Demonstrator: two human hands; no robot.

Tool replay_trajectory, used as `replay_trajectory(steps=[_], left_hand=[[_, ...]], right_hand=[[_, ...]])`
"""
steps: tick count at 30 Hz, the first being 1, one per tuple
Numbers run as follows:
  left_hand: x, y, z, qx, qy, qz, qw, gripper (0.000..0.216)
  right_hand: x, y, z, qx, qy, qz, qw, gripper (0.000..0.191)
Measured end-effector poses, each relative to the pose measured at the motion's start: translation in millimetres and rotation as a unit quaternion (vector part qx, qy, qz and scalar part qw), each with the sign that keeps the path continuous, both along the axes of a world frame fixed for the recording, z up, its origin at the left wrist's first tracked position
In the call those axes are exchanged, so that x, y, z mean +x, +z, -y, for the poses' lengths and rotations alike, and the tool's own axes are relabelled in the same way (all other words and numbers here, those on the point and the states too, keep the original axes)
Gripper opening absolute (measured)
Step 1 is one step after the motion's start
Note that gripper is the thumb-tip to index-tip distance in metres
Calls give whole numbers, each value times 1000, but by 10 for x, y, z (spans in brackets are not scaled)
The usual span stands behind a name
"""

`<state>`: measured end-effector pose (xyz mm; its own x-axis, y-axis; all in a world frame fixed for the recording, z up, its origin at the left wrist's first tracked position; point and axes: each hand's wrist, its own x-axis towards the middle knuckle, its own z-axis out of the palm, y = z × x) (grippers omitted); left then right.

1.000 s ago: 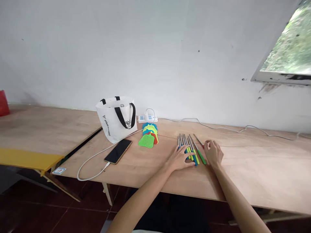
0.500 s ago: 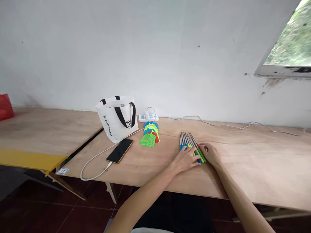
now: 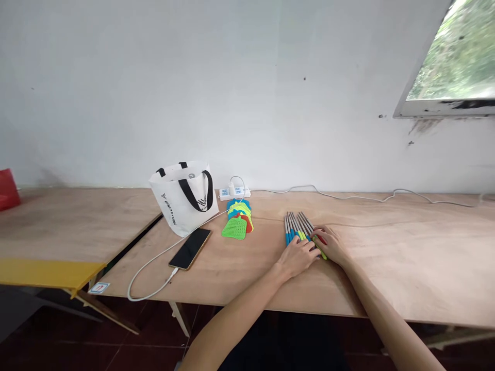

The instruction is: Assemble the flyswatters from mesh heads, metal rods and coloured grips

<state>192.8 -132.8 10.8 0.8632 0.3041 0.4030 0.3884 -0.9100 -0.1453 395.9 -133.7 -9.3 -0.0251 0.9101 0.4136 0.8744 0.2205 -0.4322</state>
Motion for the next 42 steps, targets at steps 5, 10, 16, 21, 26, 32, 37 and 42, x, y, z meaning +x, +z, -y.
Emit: replay_trajectory(steps=[5, 10, 16, 21, 26, 32, 37, 42], left_hand=[[3, 8, -3, 14, -7, 6, 1000, 23], [6, -4, -27, 22, -16, 23, 999, 27], [-46, 39, -20, -81, -17, 92, 992, 23], [-195, 91, -220, -244, 194, 289, 905, 34], [-298, 43, -400, -293, 313, 270, 862, 39], [-312, 52, -321, -277, 309, 194, 889, 26], [-332, 91, -288, -269, 320, 178, 891, 26], [-352, 91, -271, -265, 320, 169, 894, 24]], right_hand=[[-47, 7, -1, -5, -33, 41, 999, 26], [-98, -10, -63, -18, -31, -11, 999, 35], [-50, -28, -105, -7, -52, -52, 997, 40], [-192, 9, -130, 22, -71, -68, 995, 47], [-452, -3, -154, 82, -32, -43, 995, 45], [-254, -49, -143, 82, -116, -59, 988, 47], [-31, -118, -138, 53, -192, -56, 978, 38], [-48, -186, -178, 29, -135, -53, 989, 37]])
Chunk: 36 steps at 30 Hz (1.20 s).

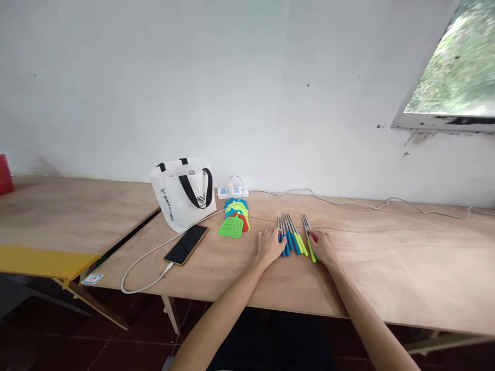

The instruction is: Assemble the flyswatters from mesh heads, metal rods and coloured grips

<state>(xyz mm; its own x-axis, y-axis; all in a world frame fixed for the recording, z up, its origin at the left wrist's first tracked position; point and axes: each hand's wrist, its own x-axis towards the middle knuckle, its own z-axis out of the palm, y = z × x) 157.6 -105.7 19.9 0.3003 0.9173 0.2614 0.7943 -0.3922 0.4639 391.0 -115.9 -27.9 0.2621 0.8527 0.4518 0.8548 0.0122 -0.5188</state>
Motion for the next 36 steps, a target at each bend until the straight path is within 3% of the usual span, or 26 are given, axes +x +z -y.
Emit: replay_trajectory(steps=[4, 10, 14, 19, 22, 27, 31, 36], left_hand=[[1, -32, 15, 17, -38, -1, 999, 40], [-11, -138, 25, 76, -197, -21, 977, 82], [-2, -194, -19, 93, -199, -15, 975, 72], [102, -215, -103, 109, -219, 18, 969, 63], [165, -213, -134, 102, -221, 20, 970, 61], [115, -218, -132, 86, -251, -6, 964, 76], [9, -206, -159, 56, -268, -20, 962, 85], [-98, -172, -205, 61, -284, -30, 956, 89]], right_hand=[[-18, -5, -27, 6, 53, -15, 998, 42], [-46, 31, 16, 14, 102, -12, 995, 43], [-104, 28, 85, 10, 124, 29, 992, 40], [-57, -21, 30, 14, 182, 157, 971, 44], [27, -30, -78, 31, 219, 135, 966, 45], [81, -74, -90, -4, 194, 79, 978, 51], [-63, -101, 16, -62, 148, 67, 985, 62], [-455, 44, 60, -56, 120, 59, 989, 49]])
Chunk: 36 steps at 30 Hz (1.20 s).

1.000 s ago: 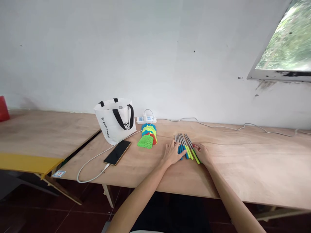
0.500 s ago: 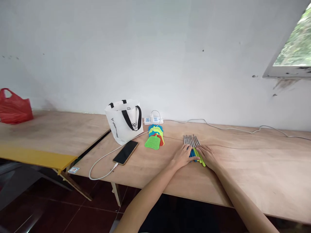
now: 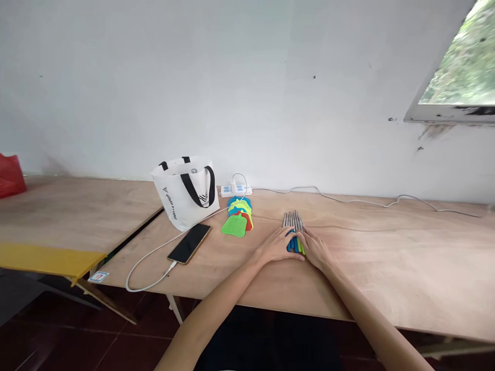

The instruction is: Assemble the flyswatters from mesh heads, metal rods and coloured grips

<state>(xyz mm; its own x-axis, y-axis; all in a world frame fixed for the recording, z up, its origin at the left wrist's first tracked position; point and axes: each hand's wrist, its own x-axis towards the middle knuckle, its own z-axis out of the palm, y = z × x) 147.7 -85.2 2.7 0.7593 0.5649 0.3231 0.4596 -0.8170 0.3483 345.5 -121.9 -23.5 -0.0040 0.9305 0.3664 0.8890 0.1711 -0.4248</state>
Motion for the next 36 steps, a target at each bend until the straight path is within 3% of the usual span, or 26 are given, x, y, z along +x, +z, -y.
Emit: replay_trajectory(steps=[7, 12, 20, 24, 28, 36], left_hand=[[-176, 7, -54, 7, 66, -36, 997, 80], [-358, 89, -103, -5, 78, -57, 995, 75], [-554, 183, -96, 43, 115, -50, 991, 70], [-547, 160, -121, 42, 85, -57, 994, 66], [-496, 97, -124, 25, 118, -51, 991, 57], [-495, 93, -47, 16, 180, -32, 983, 70]], right_hand=[[-455, 166, -212, 59, 19, -10, 998, 45], [-647, 148, -384, 65, 8, -22, 998, 45], [-955, 86, -647, 50, -50, -66, 995, 40], [-942, 63, -626, 37, -81, -84, 993, 36], [-832, 48, -537, 21, -98, -95, 990, 35], [-826, 49, -486, 9, -11, -105, 994, 47]])
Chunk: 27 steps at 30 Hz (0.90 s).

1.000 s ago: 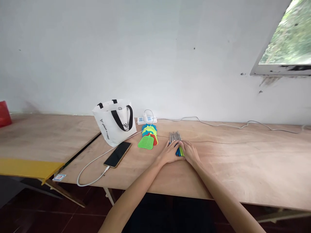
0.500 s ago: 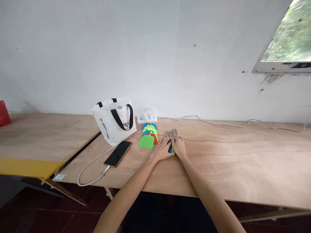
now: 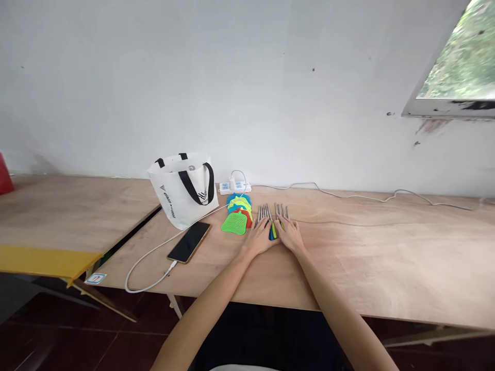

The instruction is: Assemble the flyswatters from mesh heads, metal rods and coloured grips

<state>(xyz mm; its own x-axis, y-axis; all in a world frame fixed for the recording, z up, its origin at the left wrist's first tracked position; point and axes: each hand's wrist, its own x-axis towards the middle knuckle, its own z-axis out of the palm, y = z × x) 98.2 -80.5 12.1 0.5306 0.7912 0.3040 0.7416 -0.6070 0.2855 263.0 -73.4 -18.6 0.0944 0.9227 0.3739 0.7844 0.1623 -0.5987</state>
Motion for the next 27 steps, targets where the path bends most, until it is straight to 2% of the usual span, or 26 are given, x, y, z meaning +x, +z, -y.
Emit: replay_trajectory(steps=[3, 7, 11, 17, 22, 25, 27], left_hand=[[-61, 10, -21, 10, -39, 1, 999, 69], [-98, 23, -34, 11, -88, -7, 996, 54], [-82, 43, -11, 9, -61, 9, 998, 56], [-72, 42, -8, 0, -56, 20, 998, 69], [-164, 172, -83, 13, -66, 90, 994, 47], [-328, 255, -122, 26, -30, 144, 989, 43], [-471, 265, -129, 23, -36, 133, 990, 41]], right_hand=[[90, 4, -26, 9, 8, -25, 1000, 49], [350, 2, -17, 19, 10, -49, 999, 48], [539, 3, 46, 28, 14, -48, 998, 46], [502, 46, 101, 30, 24, -24, 999, 41], [489, 79, 177, 9, -52, 10, 999, 36], [464, 106, 234, -6, -26, 43, 999, 34], [425, 131, 261, -8, 2, 65, 998, 33]])
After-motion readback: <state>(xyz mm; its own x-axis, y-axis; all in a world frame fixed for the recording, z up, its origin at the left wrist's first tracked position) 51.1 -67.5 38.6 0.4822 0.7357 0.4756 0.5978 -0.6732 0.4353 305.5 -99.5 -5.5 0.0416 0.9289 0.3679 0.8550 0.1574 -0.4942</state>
